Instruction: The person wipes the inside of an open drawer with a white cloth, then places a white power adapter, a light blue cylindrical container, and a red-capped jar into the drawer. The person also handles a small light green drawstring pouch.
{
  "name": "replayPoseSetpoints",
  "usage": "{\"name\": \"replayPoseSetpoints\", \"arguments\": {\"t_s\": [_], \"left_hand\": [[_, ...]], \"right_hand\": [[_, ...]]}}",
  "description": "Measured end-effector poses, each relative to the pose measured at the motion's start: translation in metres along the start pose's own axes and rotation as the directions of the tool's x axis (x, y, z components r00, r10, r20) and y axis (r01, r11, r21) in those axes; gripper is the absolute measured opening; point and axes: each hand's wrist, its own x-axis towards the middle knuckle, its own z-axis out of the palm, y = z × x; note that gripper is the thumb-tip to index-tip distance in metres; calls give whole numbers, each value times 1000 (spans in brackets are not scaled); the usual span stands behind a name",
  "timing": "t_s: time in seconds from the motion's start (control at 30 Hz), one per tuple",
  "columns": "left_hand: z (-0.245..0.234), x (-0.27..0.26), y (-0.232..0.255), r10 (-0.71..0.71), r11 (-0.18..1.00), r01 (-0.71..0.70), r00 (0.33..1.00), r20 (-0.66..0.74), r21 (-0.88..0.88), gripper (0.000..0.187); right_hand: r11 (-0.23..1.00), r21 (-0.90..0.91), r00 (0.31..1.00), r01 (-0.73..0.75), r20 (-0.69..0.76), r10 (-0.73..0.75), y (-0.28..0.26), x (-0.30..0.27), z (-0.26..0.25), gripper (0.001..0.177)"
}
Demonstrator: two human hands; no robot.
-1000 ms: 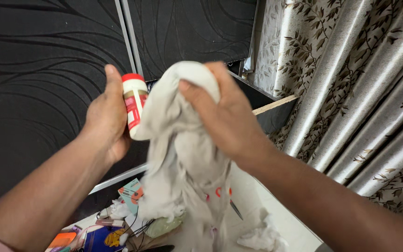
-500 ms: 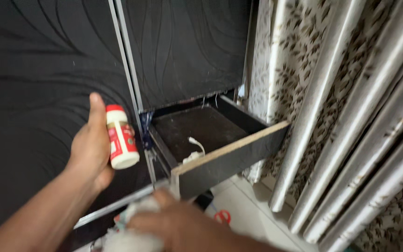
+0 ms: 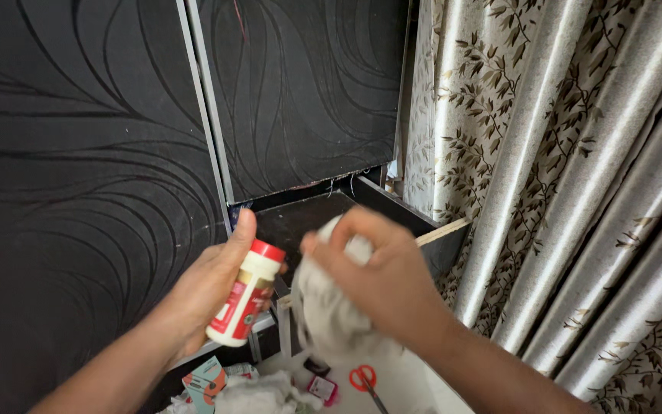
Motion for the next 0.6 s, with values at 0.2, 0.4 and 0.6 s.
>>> {"name": "replayPoseSetpoints", "arguments": {"t_s": [0.2, 0.4, 0.6], "left_hand": [[32, -3, 1, -30, 988, 38, 998, 51, -150, 74], [27, -7, -2, -22, 999, 24, 998, 51, -36, 74], [18, -3, 0, -23, 995, 24, 1000, 7, -97, 76]], "right_hand": [[968, -115, 972, 223, -55, -230, -5, -9, 23, 45], [925, -256, 959, 282, 105, -263, 5, -2, 14, 30], [935, -181, 952, 305, 44, -302, -6, 5, 9, 21]]}}
